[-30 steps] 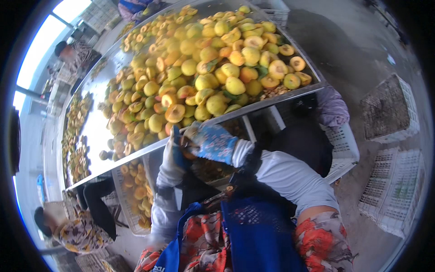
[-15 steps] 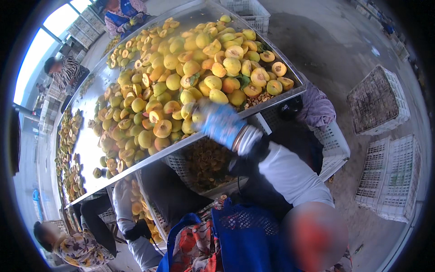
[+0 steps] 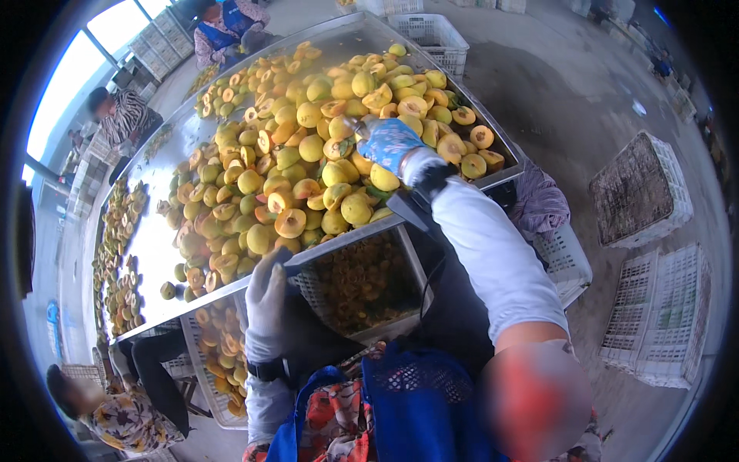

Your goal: Removing pits from apricots and sorting them into baskets.

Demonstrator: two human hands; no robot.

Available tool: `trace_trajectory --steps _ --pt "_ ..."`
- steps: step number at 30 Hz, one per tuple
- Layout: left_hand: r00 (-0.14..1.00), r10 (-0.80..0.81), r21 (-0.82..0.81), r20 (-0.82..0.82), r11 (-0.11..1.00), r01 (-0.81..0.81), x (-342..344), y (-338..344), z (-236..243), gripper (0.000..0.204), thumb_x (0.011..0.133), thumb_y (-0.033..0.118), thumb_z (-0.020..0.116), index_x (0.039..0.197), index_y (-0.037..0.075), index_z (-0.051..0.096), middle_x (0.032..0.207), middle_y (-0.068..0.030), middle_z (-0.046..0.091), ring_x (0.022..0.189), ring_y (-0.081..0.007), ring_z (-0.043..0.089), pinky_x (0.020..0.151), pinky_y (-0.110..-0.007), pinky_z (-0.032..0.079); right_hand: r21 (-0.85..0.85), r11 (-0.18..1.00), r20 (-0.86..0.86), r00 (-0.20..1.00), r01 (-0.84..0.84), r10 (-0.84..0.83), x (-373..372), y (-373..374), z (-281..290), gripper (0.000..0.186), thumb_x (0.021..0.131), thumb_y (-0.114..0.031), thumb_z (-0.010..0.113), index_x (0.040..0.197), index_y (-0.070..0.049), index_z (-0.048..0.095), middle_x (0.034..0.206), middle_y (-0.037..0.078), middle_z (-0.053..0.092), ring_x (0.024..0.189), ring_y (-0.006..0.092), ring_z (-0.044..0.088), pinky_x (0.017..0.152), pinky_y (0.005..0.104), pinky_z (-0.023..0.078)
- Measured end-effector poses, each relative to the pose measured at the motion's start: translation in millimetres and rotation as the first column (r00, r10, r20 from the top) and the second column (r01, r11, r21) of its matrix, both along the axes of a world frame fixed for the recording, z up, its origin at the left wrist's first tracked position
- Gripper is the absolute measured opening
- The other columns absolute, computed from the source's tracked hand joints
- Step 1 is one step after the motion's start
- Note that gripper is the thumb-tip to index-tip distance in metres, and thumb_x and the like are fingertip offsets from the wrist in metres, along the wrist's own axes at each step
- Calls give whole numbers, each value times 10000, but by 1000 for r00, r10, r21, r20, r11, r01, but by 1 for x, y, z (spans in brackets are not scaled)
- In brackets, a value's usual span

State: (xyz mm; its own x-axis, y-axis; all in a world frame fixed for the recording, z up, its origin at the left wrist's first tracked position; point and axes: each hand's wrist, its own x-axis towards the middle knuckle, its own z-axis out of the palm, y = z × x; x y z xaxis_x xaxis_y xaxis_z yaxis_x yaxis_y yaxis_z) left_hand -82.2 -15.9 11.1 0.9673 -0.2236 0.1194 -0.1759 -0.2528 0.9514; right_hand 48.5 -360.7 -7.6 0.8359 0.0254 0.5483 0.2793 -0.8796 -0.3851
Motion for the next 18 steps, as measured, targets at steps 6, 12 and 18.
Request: trace_trajectory --steps 6,12,18 --pt "968 -182 -500 -172 863 74 16 -44 17 424 1018 267 444 1356 11 446 1168 -148 599 949 -180 620 730 -283 519 874 469 -400 737 128 544 -110 82 61 293 886 -327 644 953 -49 582 610 19 557 449 85 500 385 206 352" --pt "885 -158 29 438 986 162 20 -42 -19 438 971 278 532 1279 -28 477 1105 -117 599 904 -195 606 736 -306 513 835 547 -308 774 -59 553 -129 131 29 395 906 -328 640 1070 25 571 674 63 613 492 110 553 463 263 445" --pt "757 -148 248 637 969 -19 24 -21 -30 648 788 70 703 1345 -36 388 1189 -168 560 950 -305 593 838 -354 492 492 860 -255 921 -140 295 -147 135 -3 359 906 -284 596 1072 31 550 817 233 643 745 405 634 645 467 501"
